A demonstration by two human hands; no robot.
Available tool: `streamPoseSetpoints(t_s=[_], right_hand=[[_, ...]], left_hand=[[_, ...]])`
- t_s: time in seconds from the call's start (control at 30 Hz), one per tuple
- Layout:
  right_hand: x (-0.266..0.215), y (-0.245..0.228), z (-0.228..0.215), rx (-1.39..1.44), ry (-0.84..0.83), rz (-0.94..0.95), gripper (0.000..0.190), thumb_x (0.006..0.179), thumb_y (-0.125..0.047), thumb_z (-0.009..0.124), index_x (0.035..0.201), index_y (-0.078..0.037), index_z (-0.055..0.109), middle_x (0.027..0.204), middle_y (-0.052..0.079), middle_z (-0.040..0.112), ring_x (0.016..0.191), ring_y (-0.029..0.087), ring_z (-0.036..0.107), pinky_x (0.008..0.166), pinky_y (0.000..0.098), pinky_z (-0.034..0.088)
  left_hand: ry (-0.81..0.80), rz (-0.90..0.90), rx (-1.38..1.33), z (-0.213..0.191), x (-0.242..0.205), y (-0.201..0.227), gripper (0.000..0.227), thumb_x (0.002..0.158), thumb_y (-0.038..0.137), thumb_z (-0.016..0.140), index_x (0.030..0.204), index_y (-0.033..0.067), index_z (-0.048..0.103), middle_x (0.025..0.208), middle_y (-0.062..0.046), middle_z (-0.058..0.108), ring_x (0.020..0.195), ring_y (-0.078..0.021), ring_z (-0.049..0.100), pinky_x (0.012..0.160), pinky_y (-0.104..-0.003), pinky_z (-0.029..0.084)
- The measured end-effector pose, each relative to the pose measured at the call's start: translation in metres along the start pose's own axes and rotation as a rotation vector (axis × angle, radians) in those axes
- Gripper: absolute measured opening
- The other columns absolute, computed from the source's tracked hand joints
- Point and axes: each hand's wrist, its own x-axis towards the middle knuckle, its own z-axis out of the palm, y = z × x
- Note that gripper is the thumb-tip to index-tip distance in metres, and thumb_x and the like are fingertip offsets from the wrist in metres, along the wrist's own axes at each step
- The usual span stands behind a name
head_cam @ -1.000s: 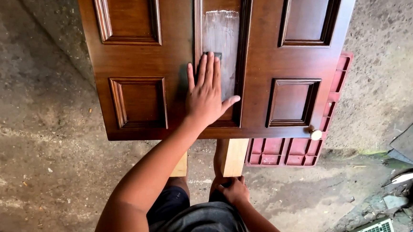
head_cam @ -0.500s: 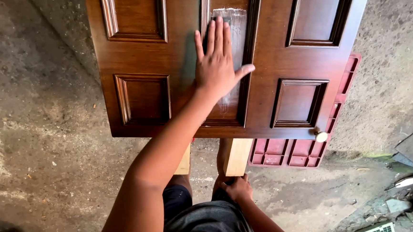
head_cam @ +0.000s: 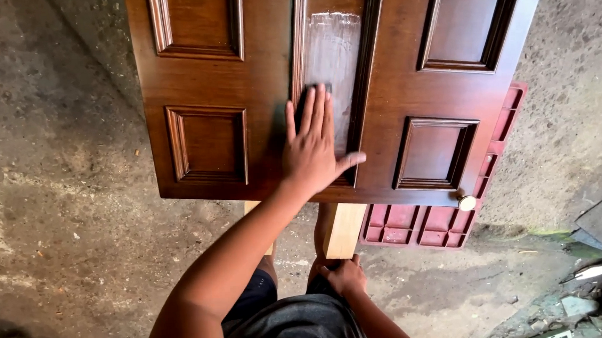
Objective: Sanding the surface of a wooden door panel to prepare it for finishing
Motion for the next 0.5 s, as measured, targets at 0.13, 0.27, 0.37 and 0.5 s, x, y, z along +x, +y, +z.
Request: streamPoseSetpoints(t_s=[0.13, 0.27, 0.37, 0.5], right_hand=[[0.001, -0.001, -0.001, -0.027, -0.035, 0.037, 0.080, 0.086, -0.074, 0.064, 0.130, -0.007, 0.066, 0.153, 0.013, 0.035, 0.112, 0.034, 0.067, 0.096, 0.0448, 0.060], [0.007, 0.003, 0.003, -0.009, 0.005, 0.016, 0.084, 0.084, -0.075, 0.064, 0.133, -0.006, 0.062, 0.141, 0.012, 0.044, 0.112, 0.036, 0.066, 0.097, 0.0469, 0.060], [0.003, 0.005, 0.001, 0.001, 0.000, 0.011, 0.086, 0.084, -0.075, 0.064, 0.135, -0.006, 0.061, 0.138, 0.012, 0.046, 0.115, 0.037, 0.064, 0.100, 0.0473, 0.058], [0.014, 0.011, 0.004, 0.020, 0.026, 0.001, 0.090, 0.082, -0.076, 0.062, 0.133, -0.001, 0.063, 0.135, 0.014, 0.048, 0.116, 0.040, 0.063, 0.101, 0.0506, 0.053]], left_hand=[[-0.039, -0.030, -0.074, -0.018, 0.035, -0.003, 0.127, 0.077, 0.094, -0.003, 0.163, -0.0003, 0.001, 0.171, -0.016, -0.005, 0.159, -0.0302, -0.003, 0.128, -0.055, -0.007], [0.043, -0.078, -0.060, -0.030, 0.058, -0.007, 0.125, 0.080, 0.095, 0.006, 0.165, 0.0021, 0.011, 0.171, -0.015, 0.002, 0.159, -0.0293, 0.003, 0.125, -0.063, -0.005], [0.053, -0.045, -0.042, -0.012, 0.020, -0.003, 0.122, 0.083, 0.094, 0.021, 0.165, 0.0040, 0.013, 0.171, -0.015, 0.005, 0.160, -0.0298, 0.006, 0.123, -0.066, -0.001], [-0.074, -0.059, -0.075, -0.024, 0.048, -0.008, 0.124, 0.080, 0.094, 0.005, 0.165, 0.0037, -0.001, 0.171, -0.017, -0.010, 0.159, -0.0314, -0.009, 0.126, -0.061, -0.010]])
